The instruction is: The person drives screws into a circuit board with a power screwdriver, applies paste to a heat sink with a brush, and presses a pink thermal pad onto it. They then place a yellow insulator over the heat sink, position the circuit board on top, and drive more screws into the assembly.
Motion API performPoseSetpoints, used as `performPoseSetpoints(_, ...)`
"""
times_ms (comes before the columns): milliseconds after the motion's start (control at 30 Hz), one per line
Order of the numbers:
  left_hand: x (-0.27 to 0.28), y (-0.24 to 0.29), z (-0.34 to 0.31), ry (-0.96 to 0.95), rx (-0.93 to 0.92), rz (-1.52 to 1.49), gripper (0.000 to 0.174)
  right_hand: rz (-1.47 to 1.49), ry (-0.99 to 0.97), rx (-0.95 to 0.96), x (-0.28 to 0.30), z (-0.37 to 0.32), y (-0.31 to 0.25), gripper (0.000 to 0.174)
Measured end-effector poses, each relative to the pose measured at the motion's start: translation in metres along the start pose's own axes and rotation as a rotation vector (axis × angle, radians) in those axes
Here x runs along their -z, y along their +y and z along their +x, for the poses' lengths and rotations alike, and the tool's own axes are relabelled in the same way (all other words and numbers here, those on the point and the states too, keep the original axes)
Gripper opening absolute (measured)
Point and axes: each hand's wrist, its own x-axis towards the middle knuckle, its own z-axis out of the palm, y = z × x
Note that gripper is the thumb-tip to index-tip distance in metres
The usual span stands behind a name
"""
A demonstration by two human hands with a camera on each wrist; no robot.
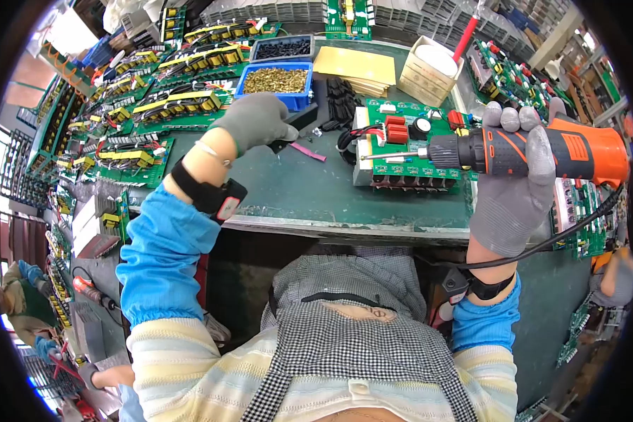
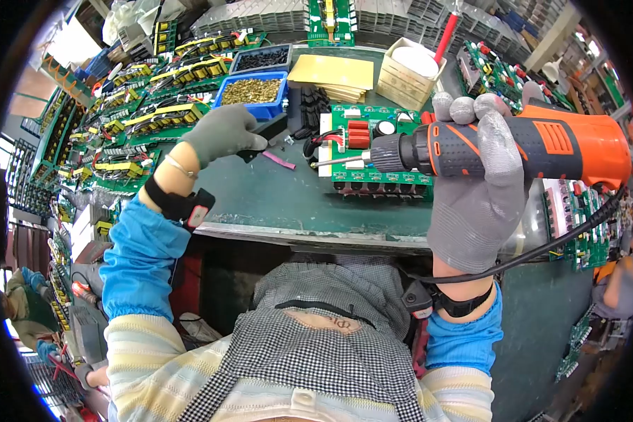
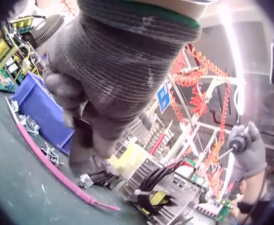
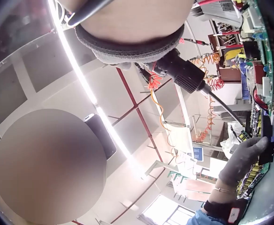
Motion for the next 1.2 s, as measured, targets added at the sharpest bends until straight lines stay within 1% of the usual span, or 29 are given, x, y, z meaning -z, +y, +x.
performPoseSetpoints(67, 0.004, -0.01, -0.017, 0.035, 0.024, -0.407, 0.038, -0.004, 0.001, 0.005, 0.0, 0.002, -0.003, 0.061)
performPoseSetpoints(100, 0.014, 0.0, -0.032, 0.037, 0.057, -0.59, 0.042, -0.012, 0.006, 0.01, 0.0, 0.003, -0.006, 0.06)
performPoseSetpoints(167, -0.007, 0.001, -0.035, 0.143, -0.018, -0.859, 0.042, -0.043, 0.028, 0.037, 0.0, 0.007, -0.008, 0.06)
performPoseSetpoints(200, -0.017, 0.003, -0.038, 0.198, -0.053, -0.998, 0.042, -0.013, 0.024, 0.035, 0.0, 0.008, -0.009, 0.059)
performPoseSetpoints(233, -0.024, 0.017, -0.045, 0.245, -0.076, -1.055, 0.04, 0.017, 0.019, 0.034, -0.001, 0.009, -0.01, 0.059)
performPoseSetpoints(300, -0.035, 0.04, -0.051, 0.211, -0.088, -1.13, 0.036, 0.052, -0.001, 0.045, -0.001, 0.011, -0.01, 0.058)
performPoseSetpoints(333, -0.038, 0.048, -0.05, 0.193, -0.099, -1.166, 0.034, 0.048, 0.032, 0.052, -0.004, 0.011, -0.011, 0.058)
performPoseSetpoints(400, -0.051, 0.057, -0.037, 0.246, -0.089, -1.163, 0.032, 0.033, 0.101, 0.068, -0.011, 0.01, -0.015, 0.057)
performPoseSetpoints(433, -0.057, 0.061, -0.032, 0.271, -0.084, -1.161, 0.032, 0.028, 0.065, 0.073, -0.007, 0.011, -0.017, 0.056)
performPoseSetpoints(533, -0.063, 0.068, -0.025, 0.277, -0.079, -1.202, 0.03, 0.014, 0.042, 0.084, -0.001, 0.013, -0.022, 0.056)
performPoseSetpoints(667, -0.072, 0.064, -0.014, 0.32, -0.105, -1.048, 0.029, -0.049, 0.095, 0.095, -0.005, 0.012, -0.023, 0.057)
performPoseSetpoints(733, -0.074, 0.061, -0.011, 0.359, -0.143, -0.97, 0.029, -0.054, 0.051, 0.1, -0.004, 0.013, -0.022, 0.058)
performPoseSetpoints(833, -0.074, 0.064, -0.01, 0.372, -0.15, -0.993, 0.03, -0.086, 0.008, 0.102, -0.008, 0.014, -0.018, 0.059)
performPoseSetpoints(967, -0.068, 0.074, -0.015, 0.33, -0.092, -1.11, 0.034, -0.15, -0.066, 0.149, -0.017, 0.024, -0.002, 0.057)
performPoseSetpoints(1033, -0.066, 0.078, -0.018, 0.312, -0.065, -1.168, 0.039, -0.309, -0.079, 0.158, -0.016, 0.031, 0.009, 0.055)
performPoseSetpoints(1100, -0.066, 0.08, -0.02, 0.297, -0.055, -1.173, 0.035, -0.428, -0.117, 0.164, -0.017, 0.036, 0.023, 0.058)
performPoseSetpoints(1133, -0.066, 0.08, -0.02, 0.29, -0.049, -1.176, 0.034, -0.463, -0.129, 0.152, -0.018, 0.039, 0.029, 0.06)
performPoseSetpoints(1200, -0.072, 0.078, -0.015, 0.341, -0.08, -1.143, 0.034, -0.458, -0.133, 0.09, -0.022, 0.041, 0.039, 0.063)
